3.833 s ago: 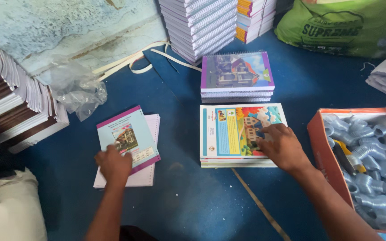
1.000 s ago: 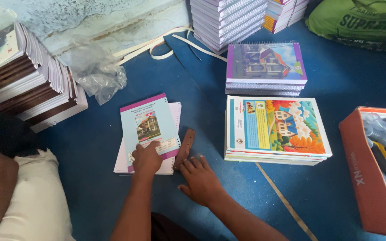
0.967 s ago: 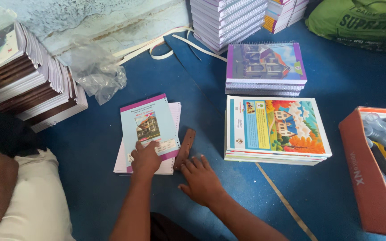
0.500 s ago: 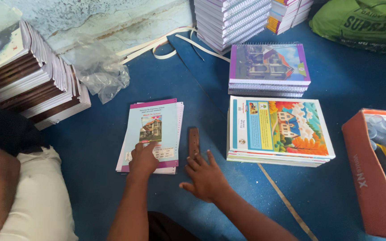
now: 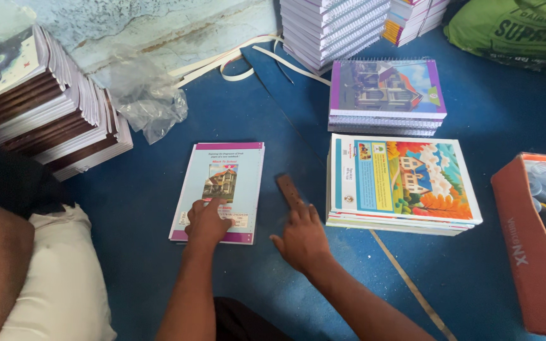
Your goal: The person sits on the floor and assembles spiral-bound notebooks by inserting metal spiral coils into pre-punched holes. They handle multiple notebooks, aligning pages and securing the coils, then stack the completed units.
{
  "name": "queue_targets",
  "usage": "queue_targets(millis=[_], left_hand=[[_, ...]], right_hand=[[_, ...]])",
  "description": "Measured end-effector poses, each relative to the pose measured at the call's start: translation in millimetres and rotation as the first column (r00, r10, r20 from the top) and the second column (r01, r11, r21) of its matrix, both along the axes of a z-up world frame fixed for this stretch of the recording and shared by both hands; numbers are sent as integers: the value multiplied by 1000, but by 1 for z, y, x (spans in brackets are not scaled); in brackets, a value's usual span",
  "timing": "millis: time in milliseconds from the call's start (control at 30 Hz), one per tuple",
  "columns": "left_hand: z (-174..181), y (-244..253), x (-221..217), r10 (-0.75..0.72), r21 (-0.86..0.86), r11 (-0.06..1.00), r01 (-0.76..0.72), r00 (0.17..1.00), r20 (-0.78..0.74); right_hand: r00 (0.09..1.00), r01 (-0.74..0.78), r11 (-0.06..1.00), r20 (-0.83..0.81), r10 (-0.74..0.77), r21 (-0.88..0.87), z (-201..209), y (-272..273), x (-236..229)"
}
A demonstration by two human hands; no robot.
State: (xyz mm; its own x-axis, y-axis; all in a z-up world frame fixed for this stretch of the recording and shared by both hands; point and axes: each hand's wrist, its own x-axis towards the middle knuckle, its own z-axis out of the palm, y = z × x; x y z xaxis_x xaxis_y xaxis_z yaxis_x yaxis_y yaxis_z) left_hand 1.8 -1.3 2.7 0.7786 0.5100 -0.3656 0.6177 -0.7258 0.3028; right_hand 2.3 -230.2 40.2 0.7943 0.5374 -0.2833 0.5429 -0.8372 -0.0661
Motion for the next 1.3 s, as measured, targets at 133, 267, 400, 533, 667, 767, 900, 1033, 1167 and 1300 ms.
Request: queue_targets(millis=[133,267,400,533,667,767,900,1033,1167,1300], left_hand=[[-2,2,1,-8,-4,1000,8,1000,21],[-2,2,0,-13,-5,1000,13,1000,26],[-3,7,5,47,-12,999,-46,997,64],[-5,28,9,157,66,982,-179,953,259],[-9,43,1,363,104,911,-400,894,262],[-9,48,2,505,-14,862,-506,858,89],[-9,52,3,490,-2,871,-492,867,85],[-8,55,2,495,-40,869,-494,866,68],[-6,54,2,483,-39,876,-481,875,33],[-6,56,3,495,-49,869,-493,869,31]], right_hand=[[990,125,992,-71,-123,13,-2,0,5],[993,115,993,-9,-115,3,-6,4,7],[987,160,935,-51,-152,316,-29,14,7],[973,231,655,-166,-161,720,-61,27,8],[831,521,576,-528,-175,629,-77,42,20],[691,685,425,-713,-121,592,-78,51,25],[508,843,255,-856,-90,474,-73,67,22],[397,910,164,-915,-75,381,-66,71,23],[343,930,157,-938,-44,332,-57,71,31],[310,939,187,-945,-103,288,-53,74,32]])
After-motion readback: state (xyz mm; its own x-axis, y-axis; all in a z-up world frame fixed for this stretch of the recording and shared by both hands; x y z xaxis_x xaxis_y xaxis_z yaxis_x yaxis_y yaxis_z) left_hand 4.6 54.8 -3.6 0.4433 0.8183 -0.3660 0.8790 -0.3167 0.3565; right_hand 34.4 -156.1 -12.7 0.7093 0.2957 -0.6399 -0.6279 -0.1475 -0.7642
